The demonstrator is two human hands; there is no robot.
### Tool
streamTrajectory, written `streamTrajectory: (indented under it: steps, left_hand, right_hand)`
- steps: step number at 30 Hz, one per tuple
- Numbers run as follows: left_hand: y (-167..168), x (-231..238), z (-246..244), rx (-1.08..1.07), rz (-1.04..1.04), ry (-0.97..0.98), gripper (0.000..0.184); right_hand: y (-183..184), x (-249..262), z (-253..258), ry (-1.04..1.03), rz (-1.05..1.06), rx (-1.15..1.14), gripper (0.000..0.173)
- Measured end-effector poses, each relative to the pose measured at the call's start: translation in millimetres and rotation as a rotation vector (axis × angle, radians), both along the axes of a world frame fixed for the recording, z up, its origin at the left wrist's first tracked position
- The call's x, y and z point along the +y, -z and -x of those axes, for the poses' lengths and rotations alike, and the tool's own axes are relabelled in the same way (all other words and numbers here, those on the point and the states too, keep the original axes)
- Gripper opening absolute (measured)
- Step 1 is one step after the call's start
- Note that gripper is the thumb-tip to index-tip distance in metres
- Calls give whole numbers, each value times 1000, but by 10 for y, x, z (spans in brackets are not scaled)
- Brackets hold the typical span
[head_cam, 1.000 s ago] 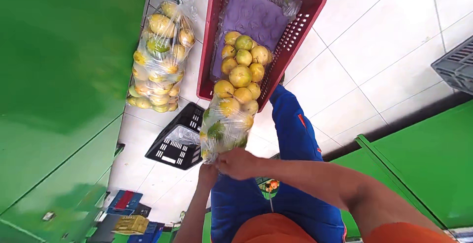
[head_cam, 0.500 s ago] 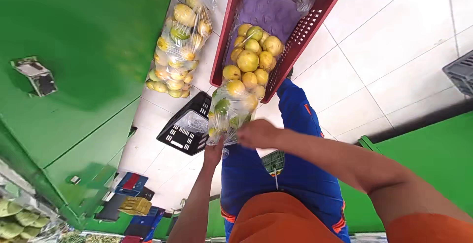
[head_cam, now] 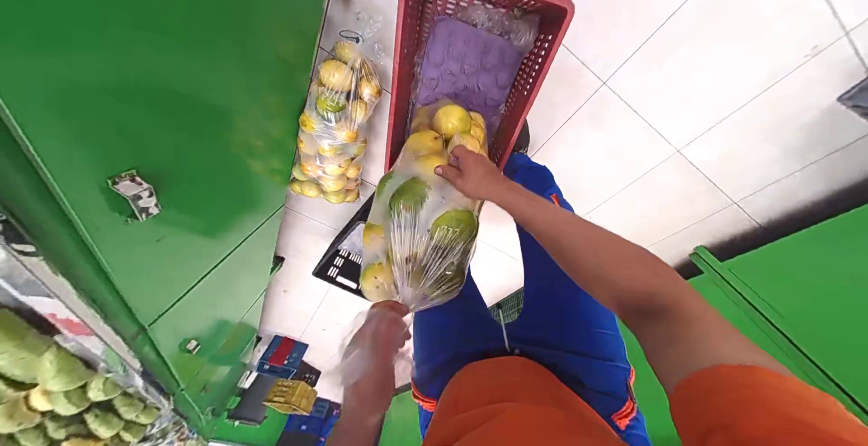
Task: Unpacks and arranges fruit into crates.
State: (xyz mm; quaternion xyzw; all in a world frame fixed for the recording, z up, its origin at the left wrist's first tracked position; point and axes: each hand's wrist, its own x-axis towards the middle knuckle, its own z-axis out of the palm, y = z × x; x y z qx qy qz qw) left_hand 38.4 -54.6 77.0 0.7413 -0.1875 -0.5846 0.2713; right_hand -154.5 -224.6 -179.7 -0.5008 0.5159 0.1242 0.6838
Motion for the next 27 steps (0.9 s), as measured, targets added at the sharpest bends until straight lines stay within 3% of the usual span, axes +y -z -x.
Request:
streamTrajectory:
  steps: [2, 3, 6, 8, 10, 12, 14, 17, 19, 20, 23, 25, 27]
  left_hand:
    - [-120, -427, 128, 115, 232, 55, 36]
    - [-7, -643, 219, 137, 323, 92, 36]
    - [862, -1034, 511, 10, 420, 215, 36]
    - [1463, -1170, 674, -38, 373, 187, 41]
    - [1831, -1459, 737, 5, 426, 113, 41]
    - [1894, -1615, 770, 74, 464, 36, 36]
    - [1965, -1633, 751, 47, 497, 20, 34]
    - [2102, -1534, 575, -42, 424, -45, 27]
    - [2110, -1477, 476, -59, 304, -82, 27]
    - [2036, -1424, 494, -41, 247, -79, 28]
    - [1531, -1324, 610, 78, 242, -15, 33]
    - [1175, -1358, 527, 90, 329, -22, 36]
    - [962, -1344, 396, 91, 330, -64, 39]
  right_hand:
    - [28, -206, 200, 25, -60, -94, 67]
    - [164, -293, 248, 49, -87, -136, 71]
    - [887, -552, 302, 55, -47, -136, 58]
    - [1310, -640, 333, -49, 29, -20, 56]
    - [1480, -935, 436, -127, 69, 69, 56]
    - [1420, -1046, 623, -54, 80, 77, 57]
    - [1242, -1058, 819, 159, 73, 4, 56]
    - [724, -1104, 843, 337, -105, -176, 48]
    - [311, -1218, 718, 385, -156, -407, 39]
    - [218, -1281, 639, 348, -85, -442, 38]
    - [702, -1325, 704, 150, 112, -196, 49]
    - [1050, -1090, 811, 83, 1, -95, 66]
    - [907, -671, 663, 88, -148, -200, 72]
